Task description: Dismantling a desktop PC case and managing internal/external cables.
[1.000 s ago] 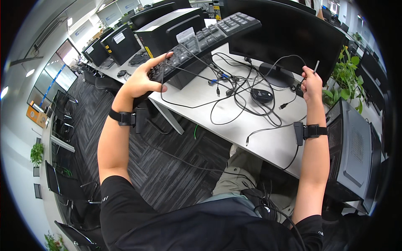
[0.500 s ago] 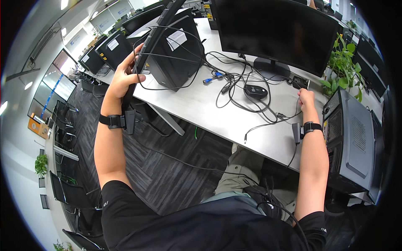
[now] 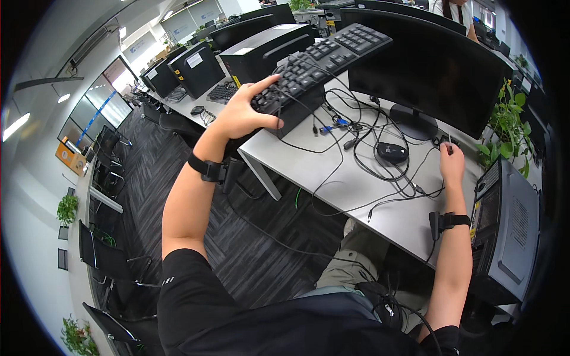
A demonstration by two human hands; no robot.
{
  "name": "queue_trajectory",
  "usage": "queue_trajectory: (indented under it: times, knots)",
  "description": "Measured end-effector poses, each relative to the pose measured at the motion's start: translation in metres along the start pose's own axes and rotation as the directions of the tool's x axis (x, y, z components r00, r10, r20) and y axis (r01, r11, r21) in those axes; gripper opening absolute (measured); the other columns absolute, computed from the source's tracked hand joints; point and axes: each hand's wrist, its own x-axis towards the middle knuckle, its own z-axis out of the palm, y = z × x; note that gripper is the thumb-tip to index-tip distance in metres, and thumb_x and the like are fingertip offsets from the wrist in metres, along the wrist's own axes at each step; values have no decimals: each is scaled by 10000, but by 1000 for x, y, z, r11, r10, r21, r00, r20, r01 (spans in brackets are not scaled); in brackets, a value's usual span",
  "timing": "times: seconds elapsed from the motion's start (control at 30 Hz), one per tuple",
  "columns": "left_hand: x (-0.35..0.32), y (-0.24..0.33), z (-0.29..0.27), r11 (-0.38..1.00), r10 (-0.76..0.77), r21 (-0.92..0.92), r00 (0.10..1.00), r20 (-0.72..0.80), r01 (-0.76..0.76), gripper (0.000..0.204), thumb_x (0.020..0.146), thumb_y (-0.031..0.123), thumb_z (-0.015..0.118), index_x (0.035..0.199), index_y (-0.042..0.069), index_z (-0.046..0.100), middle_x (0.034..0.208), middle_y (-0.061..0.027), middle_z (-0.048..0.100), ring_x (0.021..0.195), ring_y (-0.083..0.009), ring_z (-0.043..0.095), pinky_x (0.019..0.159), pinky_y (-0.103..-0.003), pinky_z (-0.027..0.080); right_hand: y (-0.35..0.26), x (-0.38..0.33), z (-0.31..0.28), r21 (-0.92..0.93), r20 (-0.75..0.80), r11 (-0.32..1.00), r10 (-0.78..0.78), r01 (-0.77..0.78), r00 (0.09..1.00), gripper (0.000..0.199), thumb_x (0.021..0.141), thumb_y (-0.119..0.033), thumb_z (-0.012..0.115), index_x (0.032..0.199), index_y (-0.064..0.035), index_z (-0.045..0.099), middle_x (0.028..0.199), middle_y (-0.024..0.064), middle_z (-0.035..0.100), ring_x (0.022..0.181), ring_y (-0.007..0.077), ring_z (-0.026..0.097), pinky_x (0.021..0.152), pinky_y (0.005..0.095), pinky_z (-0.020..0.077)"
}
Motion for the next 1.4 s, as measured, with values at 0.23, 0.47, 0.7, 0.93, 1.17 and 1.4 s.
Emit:
queue_trajectory:
  times: [0.23, 0.47, 0.7, 0.93, 1.17, 1.4]
  knots:
    - [6, 21, 46, 950, 68, 310, 992, -104, -33, 942, 510, 341, 831, 1399, 348, 519, 1330, -311, 435, 1251, -452, 432, 1076, -459, 364, -132, -90, -4, 520, 297, 830, -395, 200, 869, 216, 844, -178, 726, 986, -16, 712, 869, 92, 712, 718, 133, 626, 642, 258, 485]
    - [3, 36, 73, 960, 124, 264, 985, -121, -88, 958, 506, 360, 820, 1410, 312, 507, 1305, -319, 443, 1242, -476, 423, 1066, -499, 360, -183, -121, 12, 536, 183, 753, -545, 381, 818, 276, 812, -153, 739, 1041, -8, 690, 984, 152, 672, 924, 325, 661, 831, 361, 521]
    - [-1, 35, 70, 931, 150, 348, 985, -87, -112, 928, 524, 342, 819, 1400, 282, 520, 1299, -285, 448, 1229, -458, 432, 1062, -481, 363, -172, -116, 10, 552, 266, 779, -503, 297, 822, 148, 815, -122, 727, 924, -22, 711, 888, 116, 665, 794, 256, 650, 701, 321, 503]
    - [-3, 13, 42, 995, 70, -74, 993, 92, -63, 945, 567, 211, 835, 1437, 110, 480, 1299, -133, 542, 1236, -249, 495, 1074, -340, 358, -142, -100, 9, 598, 189, 800, -199, 48, 962, 256, 829, -155, 715, 1044, -19, 677, 790, -7, 623, 624, 50, 447, 568, 221, 396]
    - [-6, 6, 26, 859, 123, -513, 966, 227, 11, 1058, 535, 98, 817, 1480, -23, 355, 1404, -92, 491, 1294, -171, 458, 1122, -281, 273, -136, -65, 61, 585, 428, 783, -75, -213, 901, 357, 860, -171, 699, 1150, 33, 657, 1008, 78, 702, 880, 112, 605, 760, 262, 493]
    - [-5, 22, 22, 910, 314, -352, 917, 245, -218, 984, 502, 113, 829, 1415, 18, 475, 1364, -133, 503, 1296, -264, 454, 1113, -335, 304, -162, -50, 105, 572, 815, 478, -246, -666, 524, 470, 847, -135, 734, 1281, -48, 576, 1110, 40, 675, 667, 60, 514, 481, 231, 309]
